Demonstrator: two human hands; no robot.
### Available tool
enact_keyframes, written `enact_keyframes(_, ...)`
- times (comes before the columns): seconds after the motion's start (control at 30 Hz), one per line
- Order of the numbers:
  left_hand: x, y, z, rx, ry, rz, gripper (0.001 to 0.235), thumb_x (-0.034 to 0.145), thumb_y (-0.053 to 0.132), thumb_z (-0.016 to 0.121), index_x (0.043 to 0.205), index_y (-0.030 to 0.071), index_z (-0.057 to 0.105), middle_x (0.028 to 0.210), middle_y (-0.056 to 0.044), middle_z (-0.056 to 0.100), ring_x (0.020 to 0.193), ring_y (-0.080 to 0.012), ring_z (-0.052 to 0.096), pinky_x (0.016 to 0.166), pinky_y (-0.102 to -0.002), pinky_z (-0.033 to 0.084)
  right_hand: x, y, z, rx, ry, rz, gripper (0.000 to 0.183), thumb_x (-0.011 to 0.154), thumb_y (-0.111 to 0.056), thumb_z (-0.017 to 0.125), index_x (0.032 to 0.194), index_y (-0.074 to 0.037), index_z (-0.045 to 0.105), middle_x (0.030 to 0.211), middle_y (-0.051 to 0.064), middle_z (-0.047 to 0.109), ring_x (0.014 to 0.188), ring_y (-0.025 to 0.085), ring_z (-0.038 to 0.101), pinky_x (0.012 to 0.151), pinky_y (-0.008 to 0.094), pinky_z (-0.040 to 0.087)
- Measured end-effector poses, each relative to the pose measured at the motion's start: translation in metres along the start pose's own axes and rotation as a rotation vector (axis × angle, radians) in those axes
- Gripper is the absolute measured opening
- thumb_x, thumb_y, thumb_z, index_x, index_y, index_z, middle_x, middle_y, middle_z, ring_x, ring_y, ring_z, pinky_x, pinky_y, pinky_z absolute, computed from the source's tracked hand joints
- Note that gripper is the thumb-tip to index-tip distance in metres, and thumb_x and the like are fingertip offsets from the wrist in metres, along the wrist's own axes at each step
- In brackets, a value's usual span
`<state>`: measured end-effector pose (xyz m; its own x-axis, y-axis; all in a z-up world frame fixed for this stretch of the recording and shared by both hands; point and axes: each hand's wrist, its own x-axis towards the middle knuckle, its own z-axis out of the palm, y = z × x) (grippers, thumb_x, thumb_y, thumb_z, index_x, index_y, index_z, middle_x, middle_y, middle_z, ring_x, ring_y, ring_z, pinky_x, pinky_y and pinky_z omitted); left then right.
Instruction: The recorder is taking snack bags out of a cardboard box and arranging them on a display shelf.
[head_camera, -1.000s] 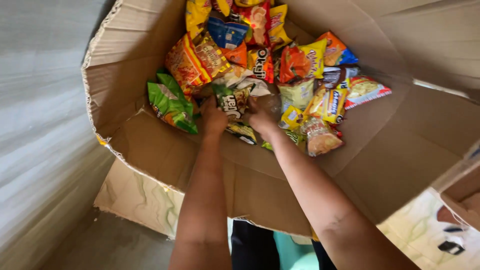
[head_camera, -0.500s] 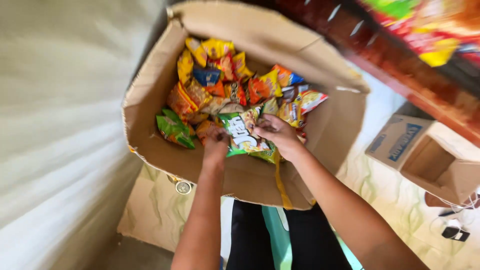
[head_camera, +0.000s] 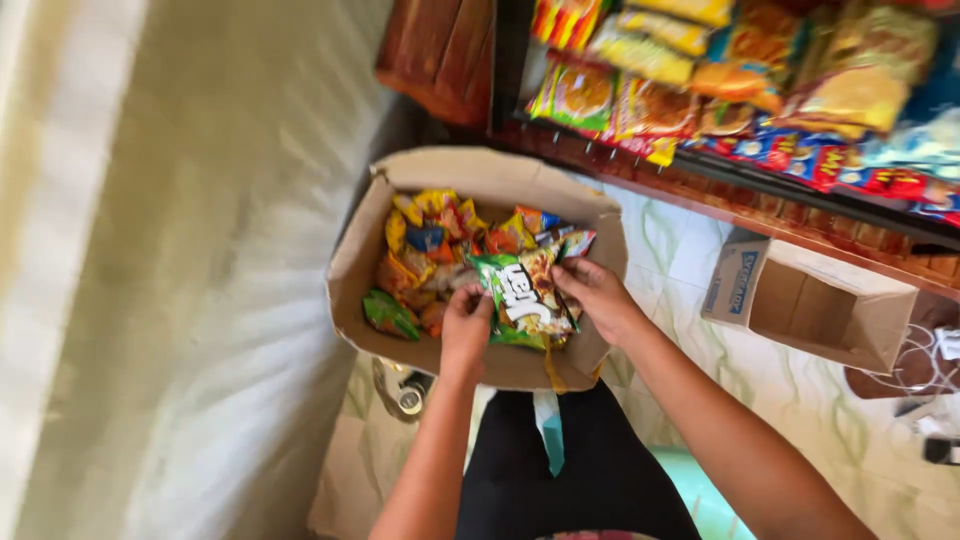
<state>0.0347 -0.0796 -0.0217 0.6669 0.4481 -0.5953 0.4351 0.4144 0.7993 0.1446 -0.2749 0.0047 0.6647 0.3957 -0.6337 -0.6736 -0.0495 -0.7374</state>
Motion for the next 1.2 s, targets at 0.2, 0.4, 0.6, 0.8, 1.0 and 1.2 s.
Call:
enact_keyframes(0.2, -0.040, 0.039, 0.014, 0.027, -0.151, 0.114, 0.011, 0.101, 0.016, 0.068, 0.103, 0.005, 0.065, 0.089, 0.003, 0.062, 0.082, -0.0070, 0.052, 0.074, -0.024, 0.042, -0.041, -0.004, -0.008, 0.020, 0.125, -0.097, 0.021, 0.097, -0.021, 0.066, 0.109, -0.007, 0.074, 0.093, -0.002, 0.073, 0.081, 0.008, 0.062, 0.071, 0.025, 0.048)
enact_keyframes(0.4, -0.096, 0.150, 0.053, 0.644, 0.113, 0.463, 0.017, 0.100, 0.021, 0.062, 0.105, 0.004, 0.061, 0.088, -0.011, 0.073, 0.077, -0.0233, 0.070, 0.072, -0.037, 0.053, -0.098, -0.039, -0.002, -0.494, 0.546, -0.496, 0.018, 0.106, -0.019, 0.063, 0.106, -0.001, 0.063, 0.083, 0.014, 0.066, 0.074, 0.021, 0.064, 0.067, 0.038, 0.048)
enact_keyframes(0.6, -0.120, 0.163, 0.094, 0.523, -0.131, 0.717, 0.019, 0.107, 0.021, 0.055, 0.108, 0.003, 0.055, 0.090, -0.013, 0.071, 0.076, -0.0252, 0.069, 0.071, -0.038, 0.054, -0.162, -0.106, 0.008, -0.604, 0.717, -0.827, 0.013, 0.110, -0.015, 0.054, 0.115, -0.003, 0.056, 0.089, 0.017, 0.066, 0.081, 0.030, 0.068, 0.068, 0.043, 0.050)
enact_keyframes(0.8, -0.122, 0.143, 0.119, 0.020, -0.424, 0.584, 0.014, 0.113, 0.017, 0.052, 0.114, 0.004, 0.056, 0.097, -0.001, 0.064, 0.084, -0.0089, 0.057, 0.074, -0.029, 0.051, -0.167, -0.096, -0.024, -0.125, 0.683, -0.741, 0.017, 0.114, -0.017, 0.055, 0.111, -0.002, 0.064, 0.085, 0.006, 0.063, 0.072, 0.015, 0.051, 0.062, 0.034, 0.044)
enact_keyframes(1.0, -0.145, 0.194, 0.126, -0.366, -0.746, 0.131, 0.009, 0.108, 0.017, 0.057, 0.110, 0.008, 0.058, 0.090, -0.001, 0.067, 0.072, -0.0068, 0.061, 0.062, -0.024, 0.052, -0.161, -0.079, -0.024, 0.276, 0.474, -0.551, 0.021, 0.109, -0.022, 0.055, 0.113, -0.004, 0.066, 0.091, 0.001, 0.067, 0.075, 0.009, 0.059, 0.063, 0.026, 0.050)
enact_keyframes(1.2, -0.139, 0.191, 0.130, -0.323, -0.729, 0.155, 0.009, 0.109, 0.016, 0.058, 0.111, 0.008, 0.059, 0.093, 0.000, 0.068, 0.076, -0.0052, 0.062, 0.066, -0.023, 0.052, -0.189, -0.137, -0.035, 0.385, 0.391, -0.497, 0.030, 0.103, -0.032, 0.054, 0.119, -0.010, 0.066, 0.105, -0.003, 0.071, 0.093, 0.010, 0.067, 0.077, 0.029, 0.058)
